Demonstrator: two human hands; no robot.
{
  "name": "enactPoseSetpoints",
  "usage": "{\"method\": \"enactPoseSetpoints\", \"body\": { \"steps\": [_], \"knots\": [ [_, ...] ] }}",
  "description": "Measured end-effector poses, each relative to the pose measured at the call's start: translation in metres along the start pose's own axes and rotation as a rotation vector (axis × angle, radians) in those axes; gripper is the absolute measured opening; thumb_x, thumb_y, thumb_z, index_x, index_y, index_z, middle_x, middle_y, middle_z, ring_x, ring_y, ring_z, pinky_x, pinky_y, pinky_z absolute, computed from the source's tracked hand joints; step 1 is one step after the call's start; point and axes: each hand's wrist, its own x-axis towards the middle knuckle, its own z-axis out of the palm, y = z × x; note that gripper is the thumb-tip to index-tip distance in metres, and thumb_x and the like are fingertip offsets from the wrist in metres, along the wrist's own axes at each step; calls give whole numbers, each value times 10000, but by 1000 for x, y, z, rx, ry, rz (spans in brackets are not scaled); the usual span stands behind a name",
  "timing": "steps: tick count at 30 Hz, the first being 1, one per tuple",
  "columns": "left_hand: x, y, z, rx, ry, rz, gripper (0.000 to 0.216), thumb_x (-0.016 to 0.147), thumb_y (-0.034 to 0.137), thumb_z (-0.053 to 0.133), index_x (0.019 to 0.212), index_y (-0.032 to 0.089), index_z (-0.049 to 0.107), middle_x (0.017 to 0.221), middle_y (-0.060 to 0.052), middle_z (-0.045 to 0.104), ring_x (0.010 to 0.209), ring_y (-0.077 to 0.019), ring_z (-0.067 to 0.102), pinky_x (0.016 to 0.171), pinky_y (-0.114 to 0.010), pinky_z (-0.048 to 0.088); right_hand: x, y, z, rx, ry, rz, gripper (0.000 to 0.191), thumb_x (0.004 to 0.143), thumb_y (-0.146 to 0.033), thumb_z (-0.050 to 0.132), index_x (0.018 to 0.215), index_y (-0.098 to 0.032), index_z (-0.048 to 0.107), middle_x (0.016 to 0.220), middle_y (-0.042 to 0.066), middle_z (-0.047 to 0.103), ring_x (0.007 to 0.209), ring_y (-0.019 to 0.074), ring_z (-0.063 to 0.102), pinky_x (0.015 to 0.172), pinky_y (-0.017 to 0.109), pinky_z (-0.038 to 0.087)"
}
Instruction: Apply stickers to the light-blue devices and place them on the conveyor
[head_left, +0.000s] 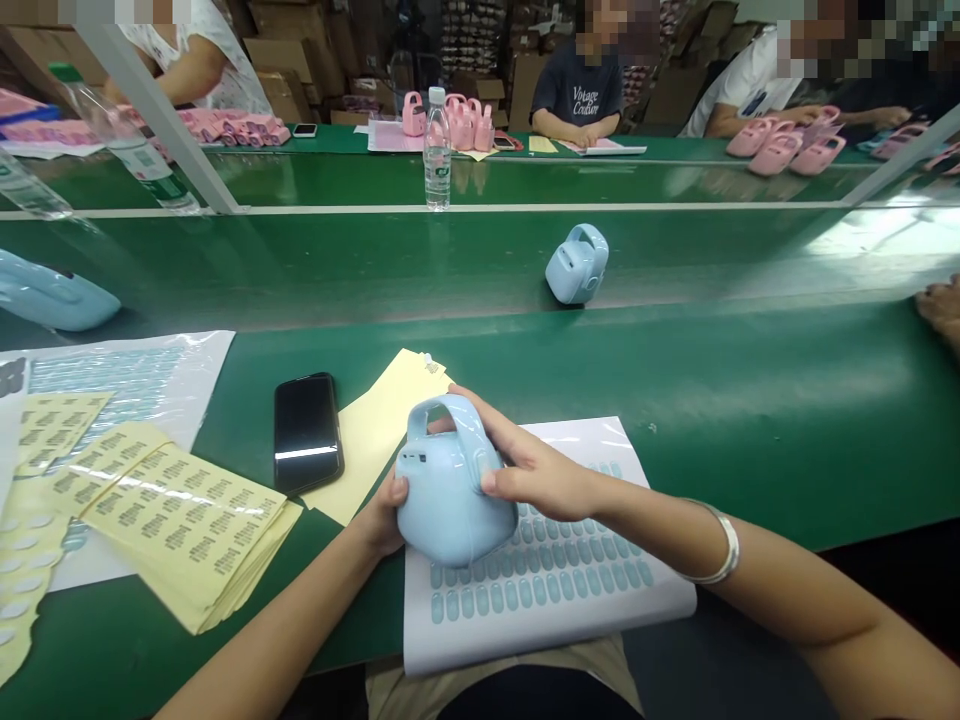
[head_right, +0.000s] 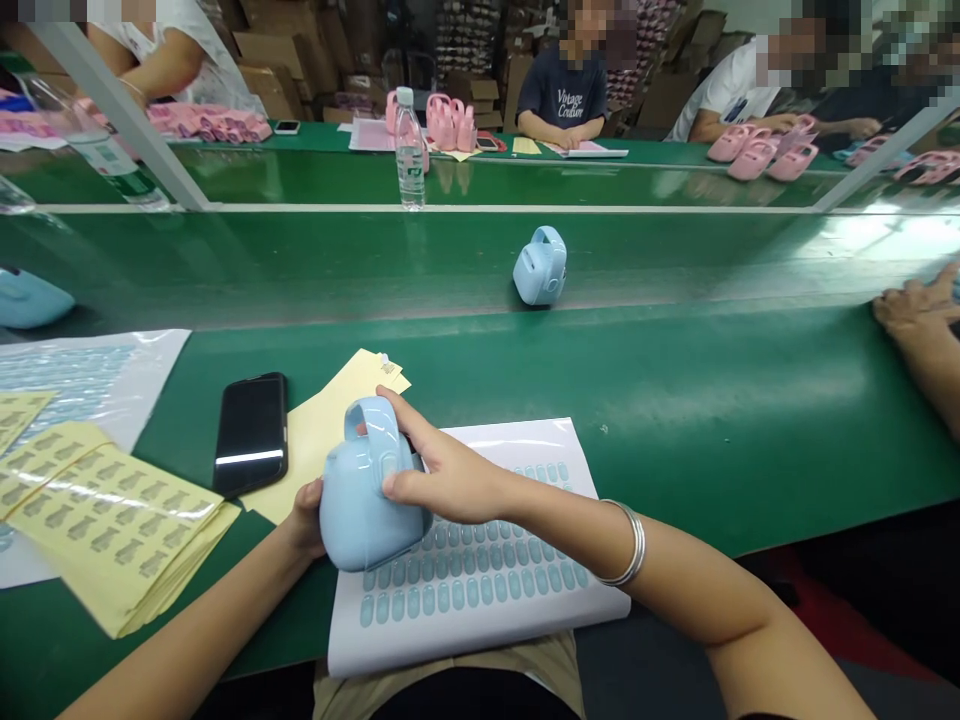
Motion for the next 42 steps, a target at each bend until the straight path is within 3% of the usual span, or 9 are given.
{"method": "enactPoseSetpoints", "body": {
  "steps": [6, 9, 12, 18, 24, 28, 32, 35, 42],
  "knots": [
    [-1, 0, -14, -211, 106, -48, 593, 698, 614, 548, 1108, 185, 540, 966, -90, 656, 900, -282, 598, 807, -417, 443, 37, 9, -32, -207, 56, -58, 649, 804, -645, 427, 1255, -177, 436, 1201, 111, 379, 1101, 218, 413, 995, 431, 305],
    [0, 5, -17, -256, 82, -56, 550, 798, 582, 419, 1139, 163, 517, 947, -108, 655, 822, -255, 617, 752, -395, 452, 62, 20, -41, -78, -44, -107, 617, 790, -667, 438, 1185, -194, 476, 1147, 86, 427, 1031, 186, 446, 933, 388, 363],
    [0, 11, -17, -246, 61, -65, 493, 808, 532, 439, 1112, 154, 529, 933, -110, 661, 803, -260, 633, 733, -383, 461, 77, 25, -36, 63, -122, -130, 588, 769, -660, 485, 1122, -190, 504, 1050, 57, 493, 944, 157, 478, 854, 329, 400],
    [2, 18, -8, -270, -61, -230, 412, 751, 403, 574, 1059, 129, 557, 895, -97, 662, 791, -254, 664, 620, -276, 492, 97, 35, -18, 153, 90, 15, 476, 646, -601, 660, 756, -145, 582, 724, -5, 547, 679, 111, 490, 634, 235, 402],
    [8, 21, -1, -268, 188, -125, 616, 800, 623, 391, 1152, 126, 481, 1066, -164, 622, 708, -219, 667, 513, -233, 472, 126, 52, -36, 158, 364, 139, 354, 802, -502, 567, 753, -152, 542, 608, -36, 523, 520, 76, 459, 490, 195, 369],
    [11, 25, 1, -245, 326, -24, 614, 830, 635, 271, 1210, 171, 403, 1004, -133, 632, 645, -168, 640, 531, -237, 455, 143, 44, -80, 96, 598, 242, 319, 903, -425, 455, 843, -127, 552, 653, -20, 545, 507, 72, 486, 475, 200, 412],
    [12, 23, 0, -196, 332, -49, 460, 864, 517, 369, 1170, 174, 394, 885, -78, 629, 612, -130, 605, 561, -219, 433, 158, 16, -125, -1, 771, 295, 278, 899, -357, 497, 1062, -136, 536, 974, 48, 578, 783, 134, 582, 674, 305, 513],
    [12, 20, -3, -128, 300, -64, 424, 838, 469, 467, 1140, 178, 408, 881, -61, 618, 624, -121, 593, 586, -221, 425, 175, -7, -145, -77, 807, 323, 308, 888, -338, 518, 1131, -149, 514, 1105, 74, 546, 926, 181, 569, 777, 375, 503],
    [12, 18, -6, 66, 273, -96, 464, 766, 498, 565, 1088, 193, 430, 882, -38, 608, 651, -123, 592, 621, -243, 408, 192, -28, -169, -292, 809, 397, 311, 885, -331, 524, 1137, -148, 513, 1116, 76, 543, 939, 186, 566, 787, 383, 501]
  ]
}}
